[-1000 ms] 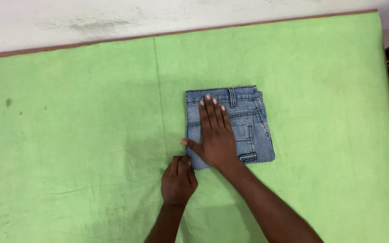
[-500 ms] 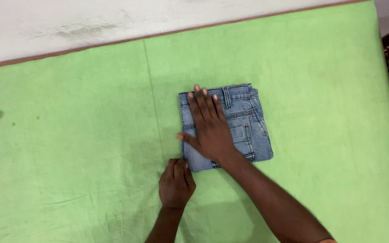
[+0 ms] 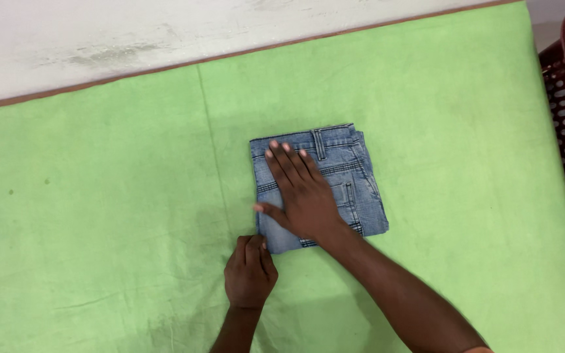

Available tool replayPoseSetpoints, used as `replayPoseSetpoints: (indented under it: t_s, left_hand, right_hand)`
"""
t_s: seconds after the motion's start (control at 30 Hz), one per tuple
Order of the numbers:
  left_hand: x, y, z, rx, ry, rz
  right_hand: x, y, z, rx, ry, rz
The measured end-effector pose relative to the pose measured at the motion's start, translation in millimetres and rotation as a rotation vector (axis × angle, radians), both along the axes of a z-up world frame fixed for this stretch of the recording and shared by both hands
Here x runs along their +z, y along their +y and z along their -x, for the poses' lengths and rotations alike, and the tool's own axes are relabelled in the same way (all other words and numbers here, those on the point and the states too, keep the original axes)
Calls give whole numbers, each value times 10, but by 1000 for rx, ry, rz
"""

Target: The person folds a pair of denim jeans on a green cloth-covered table. They repeatedly smooth and adjust the folded jeans, then place the folded item into a maroon laundry basket.

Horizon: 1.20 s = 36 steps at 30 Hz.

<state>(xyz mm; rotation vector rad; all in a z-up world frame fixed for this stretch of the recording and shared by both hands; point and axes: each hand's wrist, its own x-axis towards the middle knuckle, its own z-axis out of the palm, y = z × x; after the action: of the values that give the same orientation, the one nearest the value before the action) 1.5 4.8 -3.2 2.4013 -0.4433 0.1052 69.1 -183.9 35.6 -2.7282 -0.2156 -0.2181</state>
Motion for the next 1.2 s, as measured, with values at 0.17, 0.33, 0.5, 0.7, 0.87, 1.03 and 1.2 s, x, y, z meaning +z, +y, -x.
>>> replayPoseSetpoints:
  t_s: [0.17, 0.33, 0.5, 0.7, 0.87, 1.03, 1.2]
  left_hand:
    - [-25, 31, 35, -1, -30, -12]
    - [-6, 2, -14, 0, -29, -9]
    - [57, 24, 65, -6, -22, -7]
    - [59, 8, 20, 5, -44, -14]
    - [14, -51, -18, 14, -71, 10]
    - [225, -109, -86, 93, 83, 153]
    - [674, -746, -6, -209, -109, 266]
  right_hand:
    - [3, 84, -418, -79, -6, -31]
    - [74, 174, 312, 65, 44, -29]
    - [29, -718, 543, -112, 116, 197]
    - [186, -863, 514, -386, 4, 25]
    - [110, -525, 501, -465, 18, 11]
    - [48, -564, 480, -468, 9, 34]
    - [40, -530, 542, -476, 36, 20]
